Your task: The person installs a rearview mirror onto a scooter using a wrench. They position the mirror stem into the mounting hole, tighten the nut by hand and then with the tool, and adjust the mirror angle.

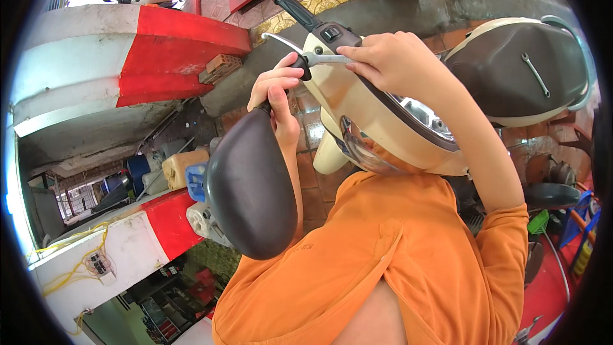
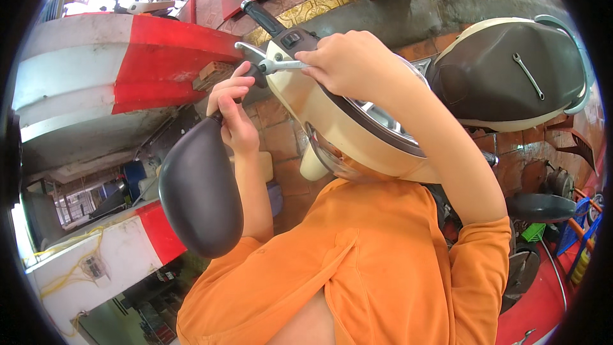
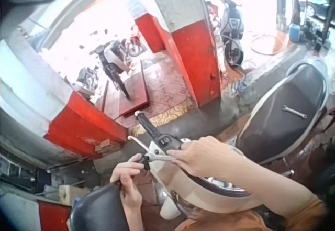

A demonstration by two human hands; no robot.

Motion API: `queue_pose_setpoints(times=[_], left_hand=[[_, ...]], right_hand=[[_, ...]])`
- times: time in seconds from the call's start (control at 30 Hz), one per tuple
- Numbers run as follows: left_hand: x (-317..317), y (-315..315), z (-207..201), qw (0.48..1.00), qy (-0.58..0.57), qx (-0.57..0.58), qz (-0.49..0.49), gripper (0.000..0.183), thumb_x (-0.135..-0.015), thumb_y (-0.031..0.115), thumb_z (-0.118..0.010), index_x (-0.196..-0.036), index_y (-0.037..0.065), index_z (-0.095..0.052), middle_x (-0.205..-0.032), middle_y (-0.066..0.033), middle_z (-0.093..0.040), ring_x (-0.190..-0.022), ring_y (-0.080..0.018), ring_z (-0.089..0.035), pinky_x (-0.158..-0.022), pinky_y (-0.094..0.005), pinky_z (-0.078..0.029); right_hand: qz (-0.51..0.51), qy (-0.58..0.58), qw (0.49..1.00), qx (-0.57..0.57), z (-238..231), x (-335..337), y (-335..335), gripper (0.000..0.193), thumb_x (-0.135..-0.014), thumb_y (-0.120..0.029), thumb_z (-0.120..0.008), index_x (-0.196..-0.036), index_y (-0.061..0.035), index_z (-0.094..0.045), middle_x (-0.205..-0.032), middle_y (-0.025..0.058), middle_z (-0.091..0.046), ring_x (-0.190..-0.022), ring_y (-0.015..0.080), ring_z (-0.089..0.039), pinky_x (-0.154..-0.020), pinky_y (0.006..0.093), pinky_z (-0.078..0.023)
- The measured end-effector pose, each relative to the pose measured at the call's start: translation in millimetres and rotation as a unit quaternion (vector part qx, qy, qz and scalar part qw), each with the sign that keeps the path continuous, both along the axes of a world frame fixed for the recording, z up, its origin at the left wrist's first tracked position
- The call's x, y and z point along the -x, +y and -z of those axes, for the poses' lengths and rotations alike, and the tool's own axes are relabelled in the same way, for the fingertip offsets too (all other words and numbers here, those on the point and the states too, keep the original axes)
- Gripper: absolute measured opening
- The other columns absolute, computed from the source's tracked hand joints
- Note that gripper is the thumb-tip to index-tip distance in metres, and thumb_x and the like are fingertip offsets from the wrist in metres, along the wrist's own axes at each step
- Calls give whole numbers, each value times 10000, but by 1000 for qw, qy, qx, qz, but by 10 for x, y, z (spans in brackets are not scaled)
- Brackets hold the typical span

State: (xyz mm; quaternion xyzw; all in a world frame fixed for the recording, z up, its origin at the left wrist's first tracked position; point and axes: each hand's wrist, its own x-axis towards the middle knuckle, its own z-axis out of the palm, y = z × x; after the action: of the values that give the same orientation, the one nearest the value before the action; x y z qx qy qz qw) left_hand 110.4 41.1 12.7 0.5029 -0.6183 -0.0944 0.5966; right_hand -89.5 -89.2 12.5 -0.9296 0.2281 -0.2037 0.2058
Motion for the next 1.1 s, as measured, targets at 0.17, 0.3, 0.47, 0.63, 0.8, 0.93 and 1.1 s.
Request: queue_pose_setpoints(times=[0.17, 0.3, 0.47, 0.63, 0.8, 0.93, 1.1], left_hand=[[11, -22, 1, 1000, 10, 12, -1, 332, -1071, 236, -406, -928, 1, -593, -983, -190, -691, -1066, -365, -663, -894, -402, -515], [7, -21, 1, 1000, -11, 4, -8, 339, -1068, 242, -384, -907, 2, -562, -992, -188, -677, -1074, -388, -656, -880, -384, -506], [5, -8, 3, 1000, -15, 1, -14, 345, -1068, 249, -389, -904, -2, -560, -985, -181, -675, -1078, -390, -655, -865, -372, -500], [7, -5, 3, 1000, -9, -2, -21, 351, -1070, 251, -388, -898, -5, -557, -981, -182, -670, -1080, -397, -654, -861, -367, -514], [-26, -7, 27, 1000, -5, -7, -16, 361, -1071, 249, -383, -892, -15, -550, -1013, -196, -660, -1090, -413, -645, -897, -394, -531], [-43, -5, 17, 1000, -14, -7, 8, 366, -1074, 248, -375, -910, -26, -554, -1034, -206, -653, -1127, -420, -625, -924, -423, -528], [-13, 5, 31, 1000, -3, -9, 4, 365, -1076, 248, -370, -937, -32, -560, -1047, -215, -649, -1150, -423, -611, -928, -432, -531]], right_hand=[[46, -4, 993, 110, 30, 18, 59, 289, -914, -276, -639, -1191, -220, -700, -777, 36, -587, -616, 234, -627, -544, 353, -491], [31, -37, 993, 109, 53, 26, 32, 243, -935, -286, -607, -1141, -207, -709, -750, 58, -621, -605, 251, -641, -539, 362, -497], [12, -35, 989, 141, 11, 21, -52, 200, -921, -293, -619, -1071, -207, -719, -747, 50, -625, -600, 241, -643, -534, 363, -498], [-24, -23, 989, 147, -89, -90, -256, 160, -886, -295, -642, -970, -185, -722, -724, 48, -631, -647, 244, -661, -566, 371, -508], [-69, -13, 983, 169, -182, -127, -354, 189, -881, -318, -635, -902, -146, -711, -701, 44, -631, -685, 258, -666, -618, 380, -511], [-65, 20, 985, 157, -78, -97, -372, 182, -909, -331, -634, -997, -188, -707, -688, 25, -585, -607, 224, -628, -522, 354, -464], [18, 54, 985, 161, -135, -62, 66, 202, -921, -273, -619, -1061, -149, -695, -699, 27, -592, -588, 221, -650, -518, 346, -493]])
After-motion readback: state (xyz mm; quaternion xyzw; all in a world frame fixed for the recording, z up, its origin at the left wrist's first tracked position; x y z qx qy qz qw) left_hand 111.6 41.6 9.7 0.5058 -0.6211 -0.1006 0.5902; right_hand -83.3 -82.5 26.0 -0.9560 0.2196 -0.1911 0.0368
